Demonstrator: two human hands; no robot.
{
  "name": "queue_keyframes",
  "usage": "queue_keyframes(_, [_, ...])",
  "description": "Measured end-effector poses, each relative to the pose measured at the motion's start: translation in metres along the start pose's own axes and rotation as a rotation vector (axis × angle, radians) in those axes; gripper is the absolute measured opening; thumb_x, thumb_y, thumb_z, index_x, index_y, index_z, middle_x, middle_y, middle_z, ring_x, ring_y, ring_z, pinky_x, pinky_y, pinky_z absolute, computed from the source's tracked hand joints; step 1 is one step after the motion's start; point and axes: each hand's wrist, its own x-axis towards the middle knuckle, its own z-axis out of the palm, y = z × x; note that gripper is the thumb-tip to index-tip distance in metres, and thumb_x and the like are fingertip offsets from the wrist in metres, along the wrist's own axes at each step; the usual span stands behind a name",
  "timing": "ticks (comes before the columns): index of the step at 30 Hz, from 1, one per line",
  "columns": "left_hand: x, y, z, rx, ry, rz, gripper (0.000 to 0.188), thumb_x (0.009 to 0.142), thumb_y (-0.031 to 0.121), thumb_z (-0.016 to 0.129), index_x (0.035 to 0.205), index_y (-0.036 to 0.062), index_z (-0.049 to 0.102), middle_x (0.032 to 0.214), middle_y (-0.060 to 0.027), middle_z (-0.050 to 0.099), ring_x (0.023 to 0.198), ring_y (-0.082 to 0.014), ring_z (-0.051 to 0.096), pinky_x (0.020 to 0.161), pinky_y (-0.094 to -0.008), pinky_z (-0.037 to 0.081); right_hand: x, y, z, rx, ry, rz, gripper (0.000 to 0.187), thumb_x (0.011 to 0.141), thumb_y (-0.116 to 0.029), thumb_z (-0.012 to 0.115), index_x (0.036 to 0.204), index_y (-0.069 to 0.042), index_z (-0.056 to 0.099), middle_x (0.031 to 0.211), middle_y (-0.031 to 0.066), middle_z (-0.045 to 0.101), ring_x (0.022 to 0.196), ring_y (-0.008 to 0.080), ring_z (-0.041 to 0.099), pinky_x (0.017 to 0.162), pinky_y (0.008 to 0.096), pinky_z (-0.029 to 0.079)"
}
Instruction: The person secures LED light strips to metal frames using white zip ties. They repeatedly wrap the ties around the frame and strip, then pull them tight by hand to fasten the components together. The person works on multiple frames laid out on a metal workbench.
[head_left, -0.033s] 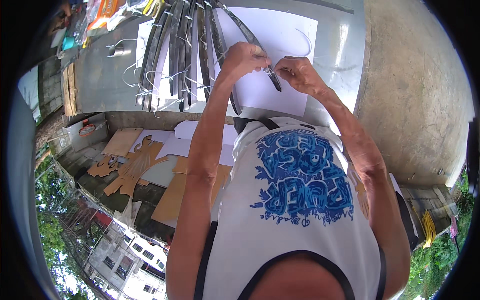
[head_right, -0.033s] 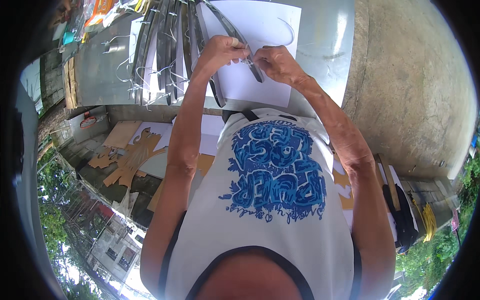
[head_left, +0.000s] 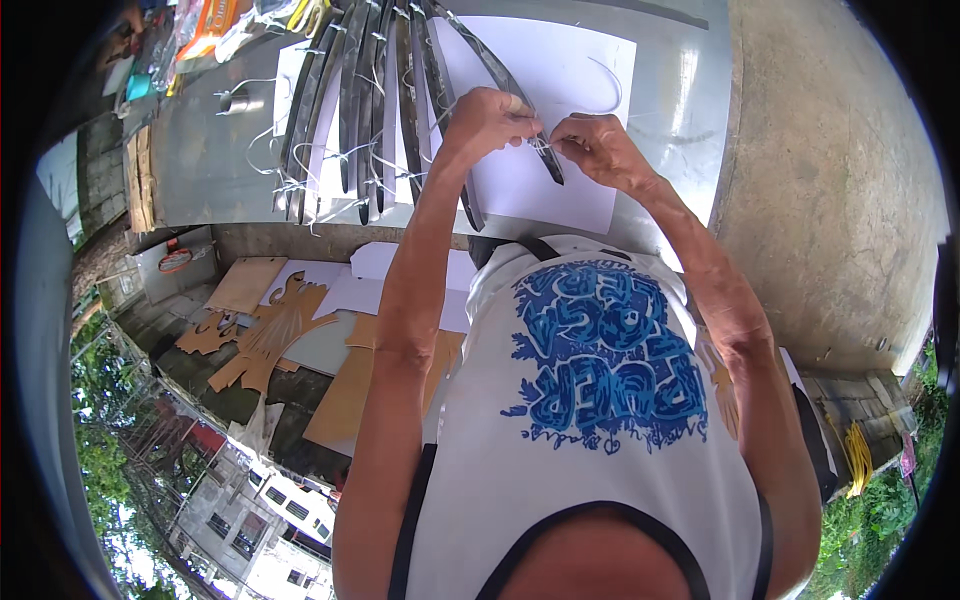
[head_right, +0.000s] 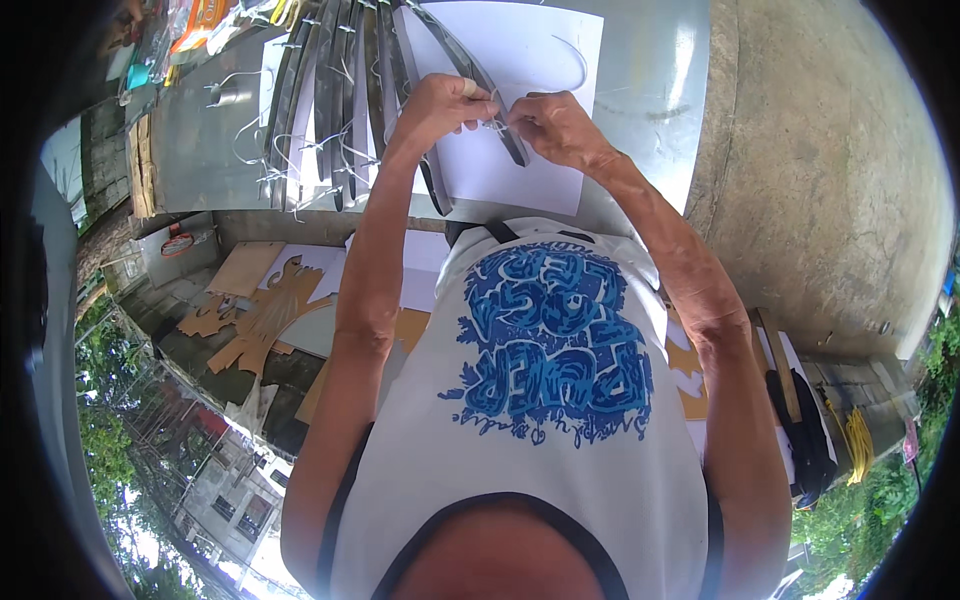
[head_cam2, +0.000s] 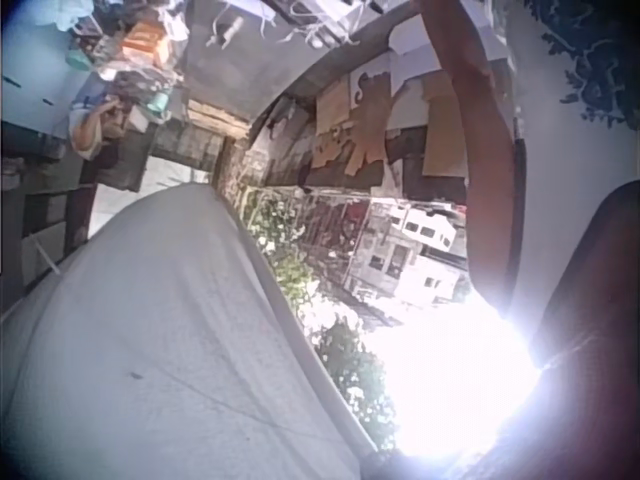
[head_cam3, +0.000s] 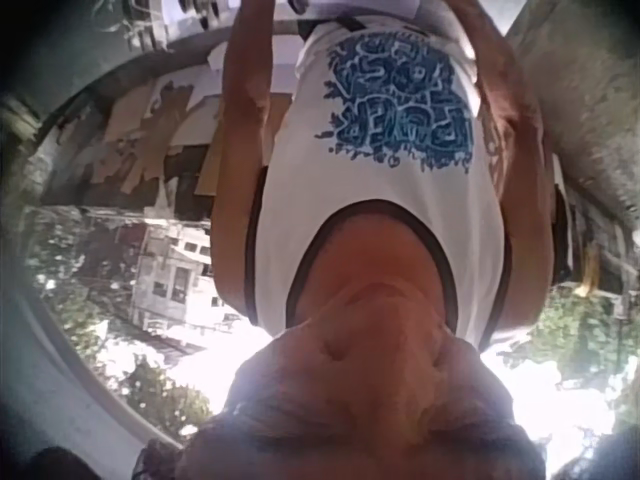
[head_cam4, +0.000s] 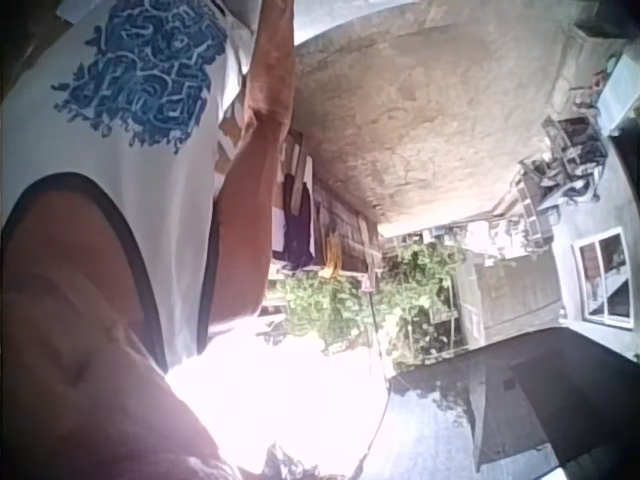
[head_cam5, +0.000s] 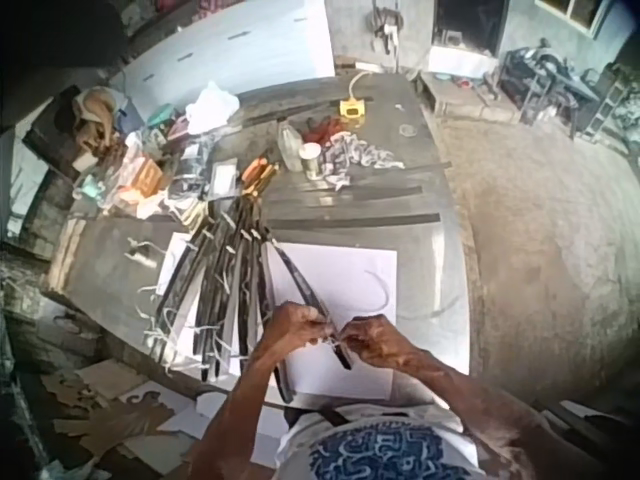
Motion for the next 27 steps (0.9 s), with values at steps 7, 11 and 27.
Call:
queue_keyframes(7, [-0.006,-0.015,0.013,-0.073,0.103,0.026,0.025,0.079,0.023,0.085,0.094,0.0032,0.08,0.075,-0.0047,0.074,0.064,-0.0106,0.067,0.061,-0.0248,0.052,0.0,0.002,0.001,0.034,-0.044,0.024,0.009,0.09,-0.001,0.071,0.098,-0.002,0.074,0.088,0.0114,0.073,0.074,0.0222,0.07,0.067,0.0347,0.056])
queue_keyframes(11, [-0.008,-0.022,0.017,-0.068,0.159,0.105,0.026,0.078,0.024,0.086,0.094,0.0039,0.08,0.077,-0.0069,0.076,0.068,-0.0122,0.07,0.065,-0.0261,0.055,0.001,-0.002,0.005,0.011,-0.025,0.009,0.009,0.089,-0.001,0.072,0.098,-0.001,0.074,0.087,0.0114,0.072,0.074,0.0228,0.07,0.067,0.0344,0.056])
queue_keyframes(27, [-0.01,-0.046,0.066,0.039,0.612,0.269,0.022,0.084,0.022,0.083,0.095,0.0048,0.076,0.07,-0.0074,0.072,0.06,-0.0119,0.067,0.059,-0.027,0.053,0.002,0.0,0.008,-0.056,0.025,0.055,0.007,0.082,0.0,0.071,0.089,-0.001,0.072,0.085,0.0145,0.069,0.074,0.0335,0.069,0.072,0.0402,0.055])
